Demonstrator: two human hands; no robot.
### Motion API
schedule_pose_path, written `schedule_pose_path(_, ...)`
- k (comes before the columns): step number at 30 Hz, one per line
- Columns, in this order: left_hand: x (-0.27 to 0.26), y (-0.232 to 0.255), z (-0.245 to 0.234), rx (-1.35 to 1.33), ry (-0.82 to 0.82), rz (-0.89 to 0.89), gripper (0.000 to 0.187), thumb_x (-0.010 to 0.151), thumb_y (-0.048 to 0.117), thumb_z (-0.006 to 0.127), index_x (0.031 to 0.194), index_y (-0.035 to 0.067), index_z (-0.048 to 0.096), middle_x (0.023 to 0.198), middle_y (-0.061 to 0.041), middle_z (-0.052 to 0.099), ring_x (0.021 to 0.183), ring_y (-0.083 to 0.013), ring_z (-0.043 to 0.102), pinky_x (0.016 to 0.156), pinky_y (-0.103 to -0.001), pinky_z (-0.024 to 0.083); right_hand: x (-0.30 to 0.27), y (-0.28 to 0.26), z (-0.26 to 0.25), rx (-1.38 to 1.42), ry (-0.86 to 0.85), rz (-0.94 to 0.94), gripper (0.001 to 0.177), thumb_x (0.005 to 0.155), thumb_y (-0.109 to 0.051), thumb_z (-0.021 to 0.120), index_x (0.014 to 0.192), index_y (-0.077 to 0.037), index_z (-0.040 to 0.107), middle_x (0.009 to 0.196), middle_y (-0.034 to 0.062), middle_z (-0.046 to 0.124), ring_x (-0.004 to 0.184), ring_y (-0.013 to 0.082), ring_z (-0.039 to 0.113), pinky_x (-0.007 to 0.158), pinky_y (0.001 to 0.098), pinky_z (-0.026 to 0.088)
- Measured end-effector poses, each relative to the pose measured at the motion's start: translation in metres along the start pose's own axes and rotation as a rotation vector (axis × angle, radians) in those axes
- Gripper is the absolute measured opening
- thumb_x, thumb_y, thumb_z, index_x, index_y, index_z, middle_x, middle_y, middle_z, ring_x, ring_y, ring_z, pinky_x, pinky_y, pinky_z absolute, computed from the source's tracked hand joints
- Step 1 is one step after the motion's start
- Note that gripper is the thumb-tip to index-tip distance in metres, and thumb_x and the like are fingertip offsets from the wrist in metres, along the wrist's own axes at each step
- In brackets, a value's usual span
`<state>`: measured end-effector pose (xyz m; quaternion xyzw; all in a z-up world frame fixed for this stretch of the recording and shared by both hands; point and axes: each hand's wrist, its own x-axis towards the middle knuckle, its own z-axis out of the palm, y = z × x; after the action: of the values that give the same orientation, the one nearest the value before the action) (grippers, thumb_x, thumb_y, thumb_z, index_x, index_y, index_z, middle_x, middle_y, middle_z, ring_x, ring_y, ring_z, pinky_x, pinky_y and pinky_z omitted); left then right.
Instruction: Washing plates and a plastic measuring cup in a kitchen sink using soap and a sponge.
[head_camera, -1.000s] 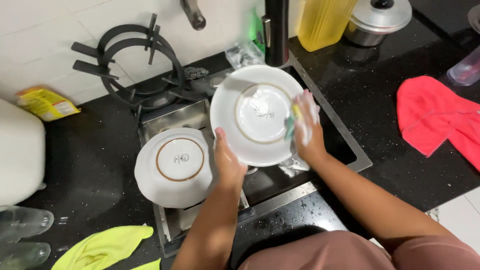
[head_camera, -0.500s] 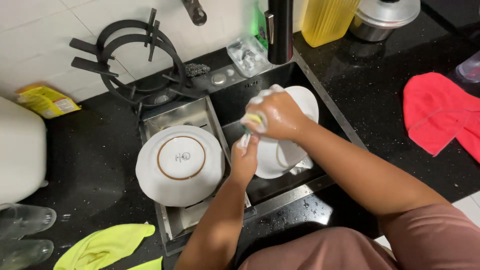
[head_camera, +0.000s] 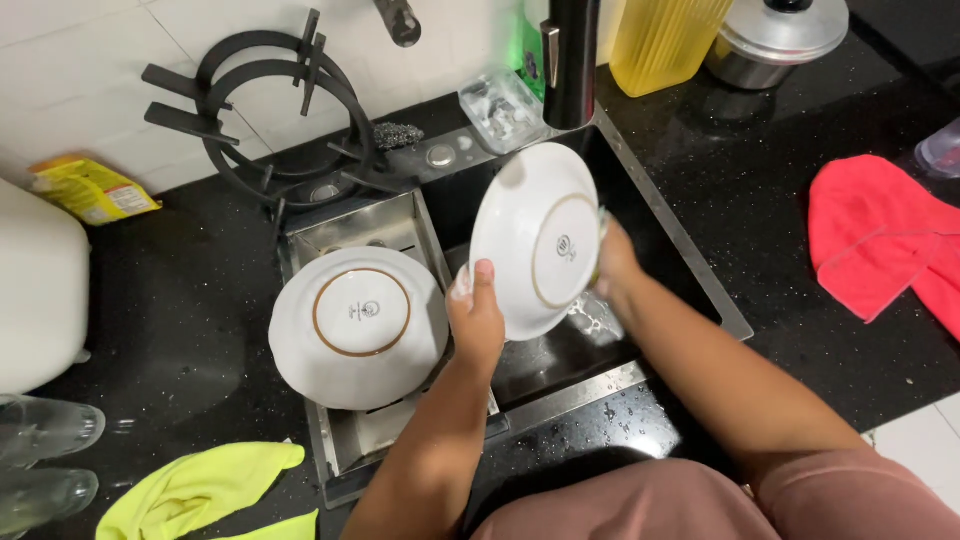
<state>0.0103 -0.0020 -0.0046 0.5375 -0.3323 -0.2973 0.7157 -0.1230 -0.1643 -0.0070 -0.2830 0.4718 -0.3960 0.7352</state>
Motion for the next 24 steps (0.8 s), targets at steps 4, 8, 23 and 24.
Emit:
schedule_pose_path(4,-0.007,-0.017,0.001,-0.083,0.066,0.129,0.041,0.11,0.032,0.051,0.121,-0.006,0.065,0.104,-0.008,0.069,0.096,-0.0138,0.06,0.088,-0.028,0.049,-0.017,0.029,0.002,0.09,0.014,0.178,0.044,0.101,-0.035,0.041,0.133,-0.009,0.059,0.132,0.0127,0.068,0.115,0.0282,0.068,0.097,0.0508,0.056)
schedule_pose_path(8,-0.015,-0.013,0.01,0.008,0.103,0.206,0.04,0.113,0.032,0.049,0.117,-0.005,0.065,0.097,-0.01,0.069,0.09,-0.0149,0.06,0.083,-0.03,0.05,-0.053,0.036,0.02,0.137,-0.003,0.158,0.044,0.103,-0.033,0.043,0.134,-0.004,0.059,0.135,0.0166,0.066,0.119,0.0311,0.067,0.101,0.0512,0.055)
schedule_pose_path(23,-0.013,0.0,0.018,0.213,0.118,0.276,0.032,0.108,0.023,0.052,0.105,-0.006,0.067,0.089,-0.017,0.072,0.08,-0.0227,0.068,0.074,-0.037,0.053,0.031,0.031,0.021,0.147,-0.051,0.025,0.046,0.104,-0.035,0.042,0.124,0.001,0.064,0.118,0.0216,0.071,0.102,0.0361,0.072,0.094,0.051,0.058)
schedule_pose_path(24,-0.013,-0.001,0.019,0.209,0.112,0.256,0.033,0.108,0.023,0.052,0.104,-0.006,0.067,0.088,-0.017,0.073,0.079,-0.0228,0.067,0.074,-0.037,0.053,0.028,0.028,0.027,0.053,0.02,-0.046,0.047,0.104,-0.032,0.042,0.128,0.004,0.062,0.123,0.0244,0.069,0.107,0.038,0.069,0.096,0.0507,0.055)
